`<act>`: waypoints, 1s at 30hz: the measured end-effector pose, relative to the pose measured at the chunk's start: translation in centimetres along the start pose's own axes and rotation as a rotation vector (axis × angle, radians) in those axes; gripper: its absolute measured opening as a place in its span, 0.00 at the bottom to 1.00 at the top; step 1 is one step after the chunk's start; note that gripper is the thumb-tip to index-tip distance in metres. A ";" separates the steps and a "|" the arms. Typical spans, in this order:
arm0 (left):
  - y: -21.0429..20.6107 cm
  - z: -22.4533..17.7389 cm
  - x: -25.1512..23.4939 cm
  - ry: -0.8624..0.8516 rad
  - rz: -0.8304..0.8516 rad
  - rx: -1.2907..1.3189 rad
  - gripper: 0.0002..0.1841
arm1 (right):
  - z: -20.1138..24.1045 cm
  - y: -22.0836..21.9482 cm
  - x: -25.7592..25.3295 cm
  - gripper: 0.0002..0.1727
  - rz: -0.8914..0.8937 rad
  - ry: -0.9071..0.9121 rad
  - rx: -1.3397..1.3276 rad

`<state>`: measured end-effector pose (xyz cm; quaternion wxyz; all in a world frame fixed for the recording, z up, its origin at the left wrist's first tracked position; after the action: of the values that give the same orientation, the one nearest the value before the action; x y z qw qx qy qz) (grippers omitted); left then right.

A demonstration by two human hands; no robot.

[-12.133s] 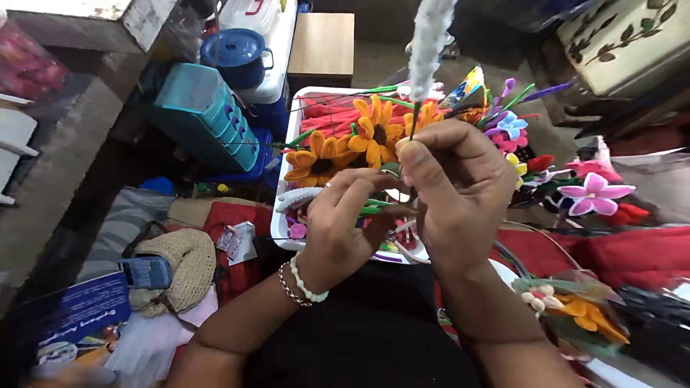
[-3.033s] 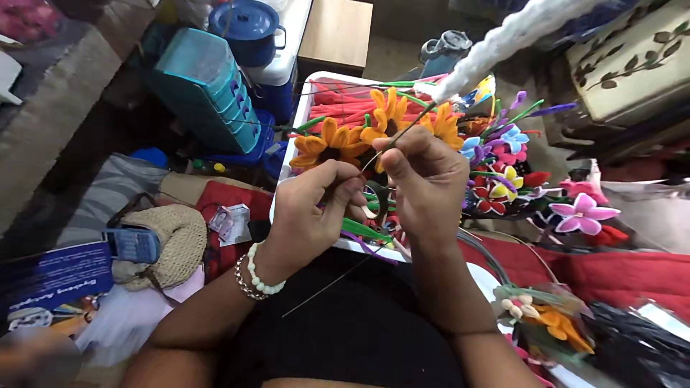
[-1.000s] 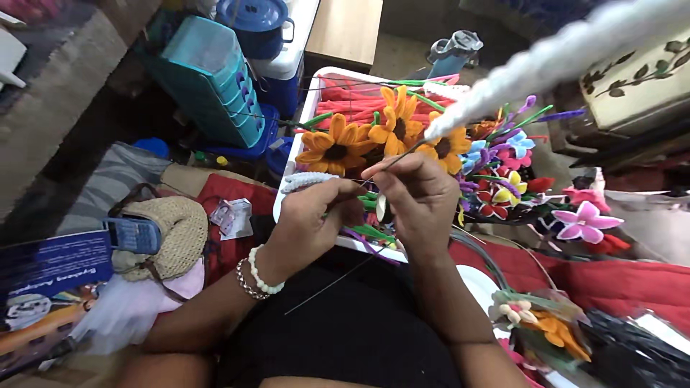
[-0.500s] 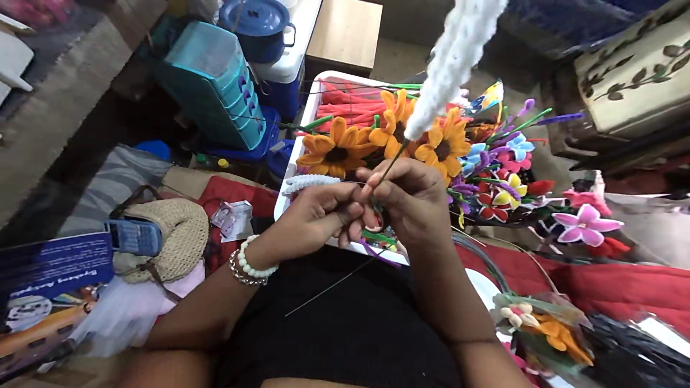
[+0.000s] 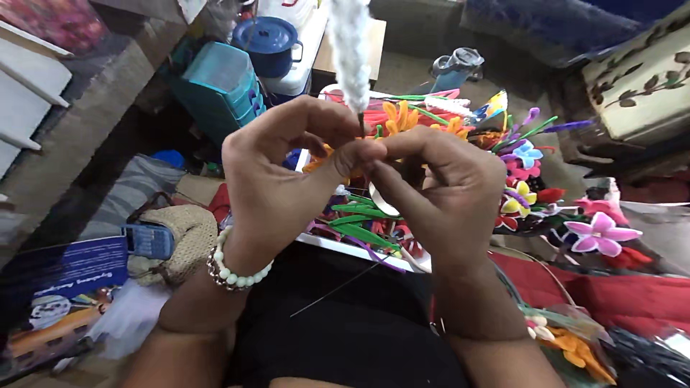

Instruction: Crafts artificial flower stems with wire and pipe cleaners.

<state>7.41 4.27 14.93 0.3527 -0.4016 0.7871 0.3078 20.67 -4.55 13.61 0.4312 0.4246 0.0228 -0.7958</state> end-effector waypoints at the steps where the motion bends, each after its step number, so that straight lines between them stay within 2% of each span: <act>1: 0.1 0.1 0.0 0.011 -0.013 0.039 0.07 | 0.3 0.0 -0.2 0.06 0.014 0.012 0.020; 5: 0.2 0.3 -0.1 0.054 -0.041 0.093 0.08 | 1.1 0.1 -0.9 0.06 0.046 0.047 0.108; 9: -0.3 1.5 0.7 0.145 -0.083 0.318 0.10 | 1.2 0.2 -1.3 0.06 0.098 0.024 0.112; 11: -0.8 2.3 1.3 0.231 -0.094 0.438 0.09 | 0.4 0.1 -1.4 0.06 0.178 -0.038 0.006; 16: -1.5 3.3 2.2 0.335 -0.118 0.591 0.06 | -2.6 -1.7 -1.3 0.04 0.473 -0.281 -0.515; 21: -2.2 3.4 2.1 0.347 -0.116 0.702 0.12 | -4.7 -3.8 0.1 0.03 0.678 -0.484 -0.848; 23: -2.5 3.6 2.3 0.351 -0.107 0.742 0.12 | -5.0 -4.1 0.4 0.03 0.663 -0.494 -0.874; 26: -2.6 4.0 2.6 0.358 -0.137 0.728 0.11 | -4.9 -3.4 0.2 0.03 0.533 -0.455 -0.765; 30: -2.6 4.0 3.2 0.345 -0.129 0.618 0.19 | -4.2 -2.1 -0.2 0.04 0.413 -0.362 -0.516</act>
<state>9.44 4.75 9.58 0.3384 -0.3709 0.8639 -0.0401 22.04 -1.40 10.36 0.6725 0.1502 0.0599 -0.7222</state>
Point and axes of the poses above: each hand's wrist, its own x-axis away from the middle knuckle, its own y-axis out of the back of the hand, z = x × y, the point moved 9 cm from there along -x, towards the middle knuckle, and after that the axes turned 5 degrees about -y, right-handed, at the moved point
